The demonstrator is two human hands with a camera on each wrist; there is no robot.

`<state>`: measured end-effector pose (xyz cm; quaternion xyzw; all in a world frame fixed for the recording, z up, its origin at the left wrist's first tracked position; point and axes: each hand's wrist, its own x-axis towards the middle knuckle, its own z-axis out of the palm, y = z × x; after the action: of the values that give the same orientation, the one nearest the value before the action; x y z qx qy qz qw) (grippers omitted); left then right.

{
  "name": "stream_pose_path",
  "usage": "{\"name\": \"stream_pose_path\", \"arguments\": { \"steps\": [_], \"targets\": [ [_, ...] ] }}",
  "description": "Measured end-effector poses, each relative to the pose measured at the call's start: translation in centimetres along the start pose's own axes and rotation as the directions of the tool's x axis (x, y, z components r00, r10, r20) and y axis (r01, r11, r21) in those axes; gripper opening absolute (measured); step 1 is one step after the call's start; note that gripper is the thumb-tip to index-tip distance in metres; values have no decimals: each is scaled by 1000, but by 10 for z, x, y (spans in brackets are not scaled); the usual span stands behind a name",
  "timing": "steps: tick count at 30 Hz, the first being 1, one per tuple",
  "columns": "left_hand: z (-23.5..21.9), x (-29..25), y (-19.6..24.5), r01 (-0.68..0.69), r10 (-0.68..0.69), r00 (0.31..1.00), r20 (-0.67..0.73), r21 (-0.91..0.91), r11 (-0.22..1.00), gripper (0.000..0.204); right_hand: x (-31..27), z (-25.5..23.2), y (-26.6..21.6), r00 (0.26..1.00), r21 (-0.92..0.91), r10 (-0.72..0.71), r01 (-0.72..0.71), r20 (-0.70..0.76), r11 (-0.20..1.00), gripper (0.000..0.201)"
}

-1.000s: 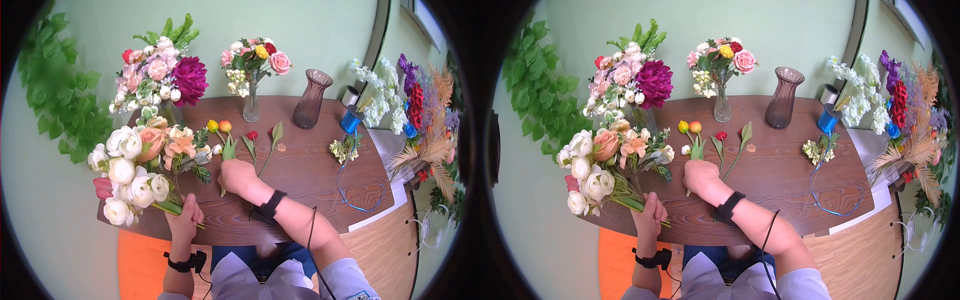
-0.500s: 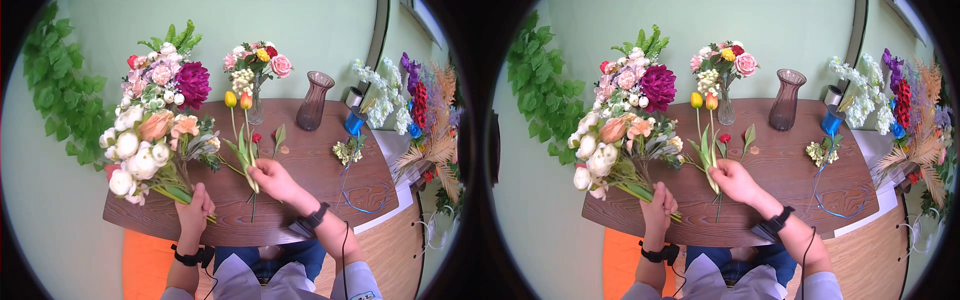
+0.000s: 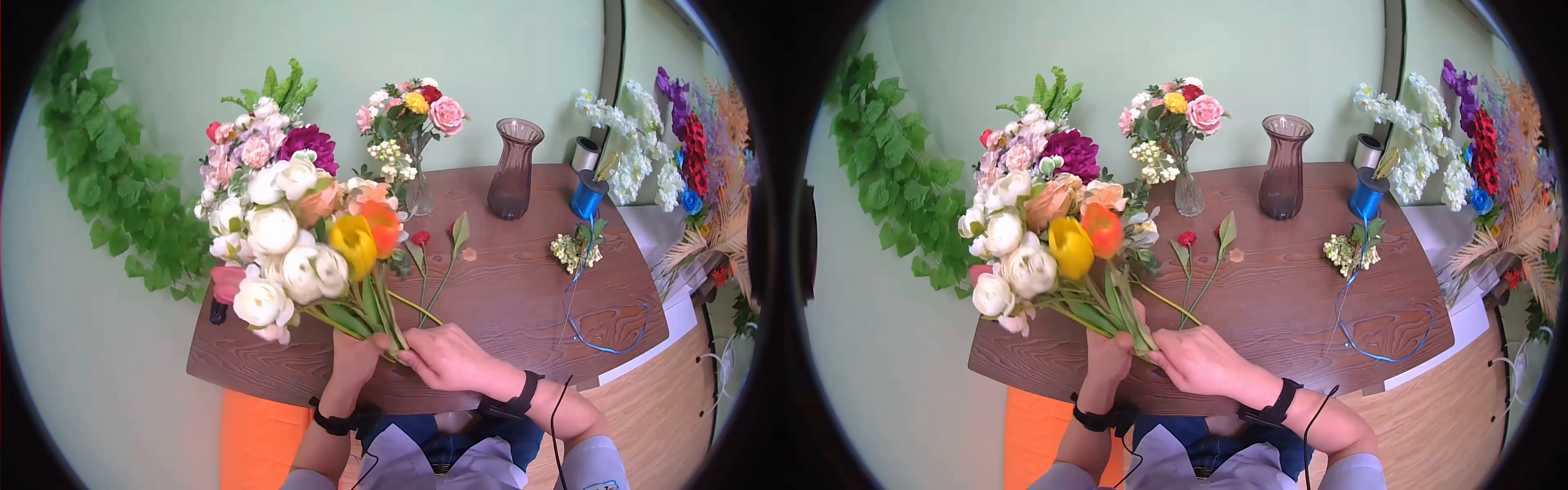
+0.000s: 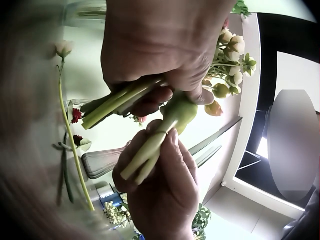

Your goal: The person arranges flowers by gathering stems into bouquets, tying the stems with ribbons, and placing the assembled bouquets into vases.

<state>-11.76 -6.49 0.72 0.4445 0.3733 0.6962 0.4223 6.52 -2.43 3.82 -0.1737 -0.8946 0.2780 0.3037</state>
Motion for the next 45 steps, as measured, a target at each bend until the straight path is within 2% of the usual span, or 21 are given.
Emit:
{"name": "stream_pose_path", "arguments": {
  "steps": [1, 3, 4, 7, 9, 11, 13, 14, 16, 19, 24, 26, 31, 33, 34, 36, 37, 39, 41, 43, 45],
  "targets": [
    [1, 0, -4, -85, 85, 996, 33, 6, 996, 34, 1, 0, 0, 1000, -26, -3, 3, 13, 1000, 11],
    [5, -3, 7, -7, 4, 997, 80, 32, 999, 33, 7, 0, 0, 998, -19, -56, 55, -22, 998, 11],
    [10, -5, 12, -8, 0, 999, 51, 160, 987, 33, 7, 1, 0, 993, -18, -111, 111, -45, 994, 11],
    [14, -3, 9, -87, 60, 994, 86, 353, 932, 24, 7, 7, 4, 999, -161, -2, 11, 55, 987, 14],
    [18, -5, 9, 26, 46, 986, -159, 422, 906, 17, 9, 12, 1, 997, -184, 39, -27, 62, 983, 18],
    [-3, -5, -1, -12, 102, 980, -169, 466, 885, 10, 8, 16, 1, 994, -202, 72, -55, 79, 978, 22],
    [-26, -8, -11, -43, 199, 952, -233, 541, 840, 6, 4, 21, 5, 993, -131, 104, -110, -55, 985, 33],
    [-2, -5, 22, -59, 157, 973, -168, 480, 875, 3, 3, 18, 5, 993, -123, 111, -116, -47, 986, 33],
    [-14, -7, 25, -50, 135, 975, -176, 418, 907, 8, 4, 4, 6, 952, -423, 290, -304, -100, 853, 41],
    [-22, -8, 29, -71, 108, 989, -99, 323, 944, 18, 14, 4, 21, 880, -473, 460, -458, -121, 753, 45],
    [-22, -16, 22, 0, 19, 988, -153, 119, 993, 17, 26, 13, 43, 830, -503, 557, -481, 3, 718, 31],
    [-23, -18, 22, 14, 5, 990, -140, 133, 991, 16, 29, 4, 43, 790, -405, 607, -527, 92, 747, 24],
    [-24, -19, 22, 47, -30, 995, -96, 186, 981, 16, 4, 3, 54, 819, -278, 573, -545, 25, 791, 21],
    [-23, -17, 20, 60, -49, 997, -62, 191, 980, 17, -8, -1, 49, 869, -114, 474, -489, -140, 865, 21],
    [-21, -16, 20, 55, -43, 997, -66, 187, 981, 17, -12, -6, 44, 873, -120, 468, -484, -137, 867, 21],
    [-14, -13, 20, 82, -72, 995, -67, 165, 983, 17, -15, -16, 31, 856, 187, 496, -469, -142, 863, 17],
    [-9, -11, 19, 73, -62, 996, -69, 163, 984, 17, -17, -16, 26, 861, 182, 489, -463, -142, 868, 17],
    [-1, -6, 18, 34, -29, 999, -32, 173, 984, 15, -22, -16, 18, 897, 279, 383, -318, -221, 906, 13],
    [5, -2, 15, 40, -47, 998, 34, 183, 982, 14, -21, -15, 8, 907, 265, 360, -300, -218, 916, 13],
    [25, 1, 13, 45, -45, 999, 16, 23, 999, 17, -16, -12, 3, 928, 176, 237, -192, -286, 965, 13],
    [23, 1, 8, 38, -45, 995, 91, 79, 996, 30, -13, -9, 2, 934, 165, 215, -173, -286, 971, 14]
  ]
}}
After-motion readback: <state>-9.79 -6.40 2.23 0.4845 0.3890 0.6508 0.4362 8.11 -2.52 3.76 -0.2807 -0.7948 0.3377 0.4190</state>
